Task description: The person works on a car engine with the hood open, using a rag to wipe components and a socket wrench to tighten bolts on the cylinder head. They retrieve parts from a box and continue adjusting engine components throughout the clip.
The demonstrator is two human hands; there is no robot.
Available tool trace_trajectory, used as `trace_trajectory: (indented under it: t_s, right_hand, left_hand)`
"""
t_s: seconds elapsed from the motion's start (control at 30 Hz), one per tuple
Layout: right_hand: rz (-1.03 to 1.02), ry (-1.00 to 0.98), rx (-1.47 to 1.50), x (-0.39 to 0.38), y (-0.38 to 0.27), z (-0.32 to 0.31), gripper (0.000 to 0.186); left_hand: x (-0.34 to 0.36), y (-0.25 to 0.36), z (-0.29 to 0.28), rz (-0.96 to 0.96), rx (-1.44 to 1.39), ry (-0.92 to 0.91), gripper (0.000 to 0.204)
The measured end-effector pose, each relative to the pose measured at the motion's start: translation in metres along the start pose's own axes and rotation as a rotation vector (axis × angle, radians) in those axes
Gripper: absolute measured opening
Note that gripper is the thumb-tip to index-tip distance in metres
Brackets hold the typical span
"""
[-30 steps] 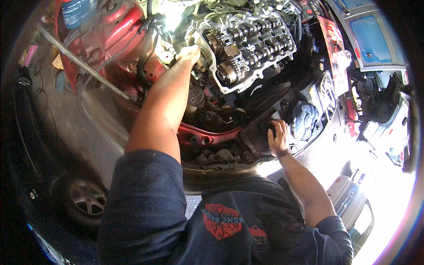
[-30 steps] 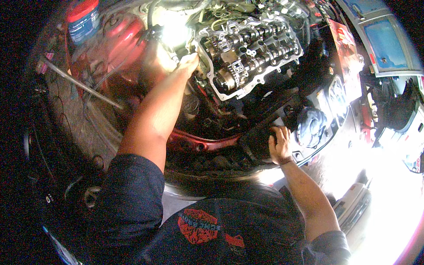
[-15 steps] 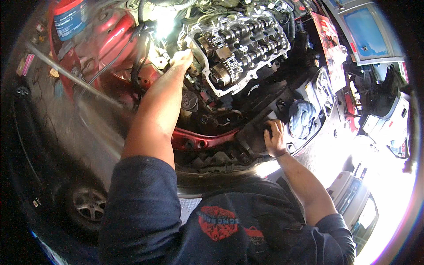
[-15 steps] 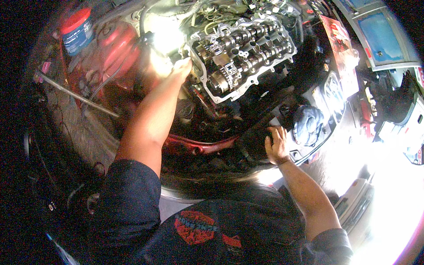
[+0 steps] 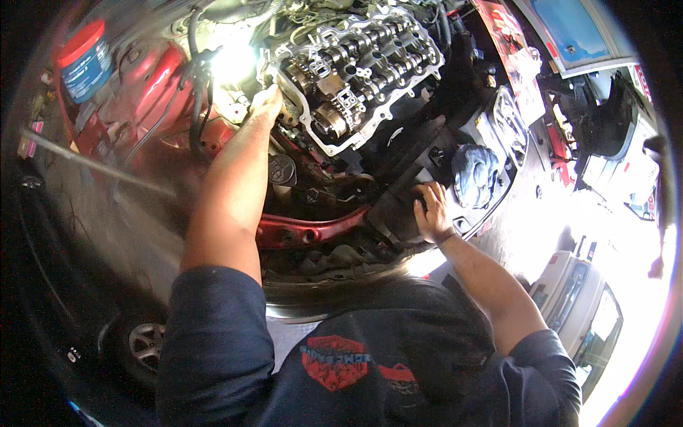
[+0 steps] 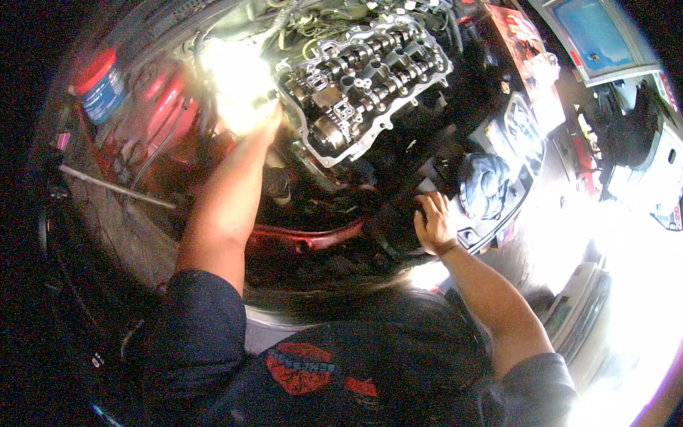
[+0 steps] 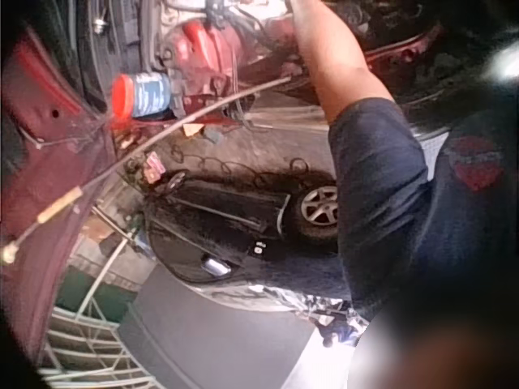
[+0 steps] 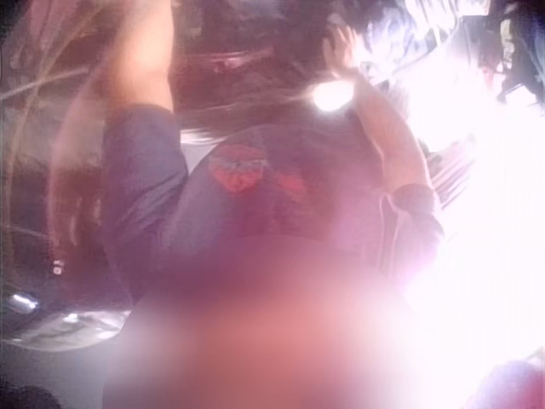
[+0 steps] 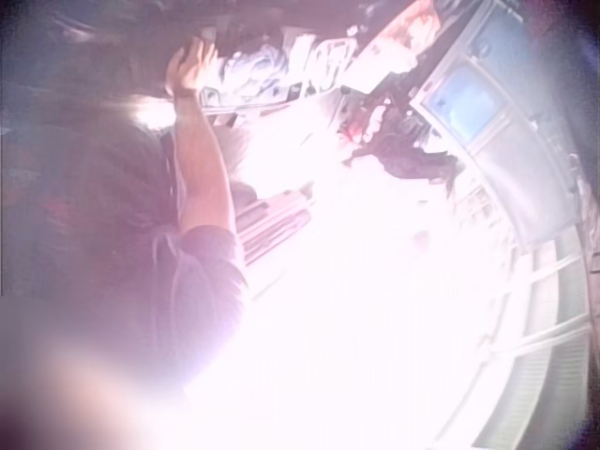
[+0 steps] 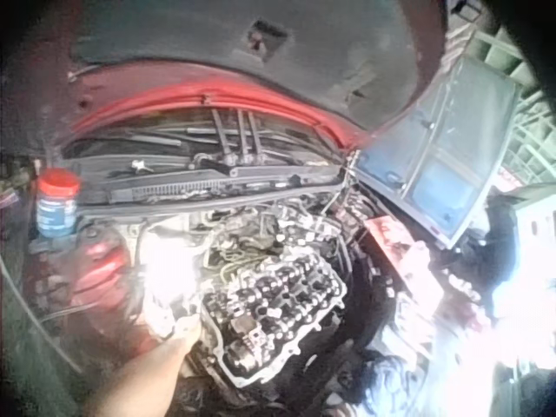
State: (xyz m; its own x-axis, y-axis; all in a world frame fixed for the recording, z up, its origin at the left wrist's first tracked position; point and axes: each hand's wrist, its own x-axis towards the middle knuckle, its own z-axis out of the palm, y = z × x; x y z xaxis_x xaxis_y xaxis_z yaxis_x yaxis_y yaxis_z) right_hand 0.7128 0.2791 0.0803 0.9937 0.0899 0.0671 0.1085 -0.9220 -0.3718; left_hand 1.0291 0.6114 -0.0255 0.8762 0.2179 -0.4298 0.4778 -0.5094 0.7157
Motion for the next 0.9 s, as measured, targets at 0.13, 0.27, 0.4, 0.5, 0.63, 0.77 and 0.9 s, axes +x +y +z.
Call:
trace_trajectory:
  t_s: [0.13,0.27,0.4,0.5,0.63,0.77,0.9]
  right_hand:
    - [-0.012,0.013,-0.005,0.0,0.0,0.0,0.033]
    - [-0.006,0.001,0.016,0.0,-0.001,-0.002,0.033]
    - [-0.004,0.013,0.016,0.0,-0.002,-0.004,0.032]
    - [-0.01,0.013,0.005,0.0,-0.003,-0.005,0.032]
    - [0.009,-0.004,0.019,0.0,-0.003,-0.005,0.031]
    - [0.004,0.017,0.024,0.0,-0.003,-0.004,0.031]
    - [-0.004,0.032,0.038,0.0,-0.002,-0.004,0.03]
  left_hand:
    - [-0.033,0.02,-0.016,0.092,-0.083,0.02,0.06]
    - [-0.039,0.024,-0.018,0.1,-0.141,0.011,0.057]
    - [-0.017,0.009,-0.009,0.063,-0.239,-0.049,0.059]
    - [0.0,0.0,-0.003,0.015,-0.288,-0.091,0.059]
    - [0.002,0.001,-0.002,0.022,-0.311,-0.095,0.06]
    - [-0.015,0.011,-0.006,-0.043,-0.341,-0.081,0.061]
    - [-0.025,0.014,-0.011,-0.027,-0.275,-0.065,0.061]
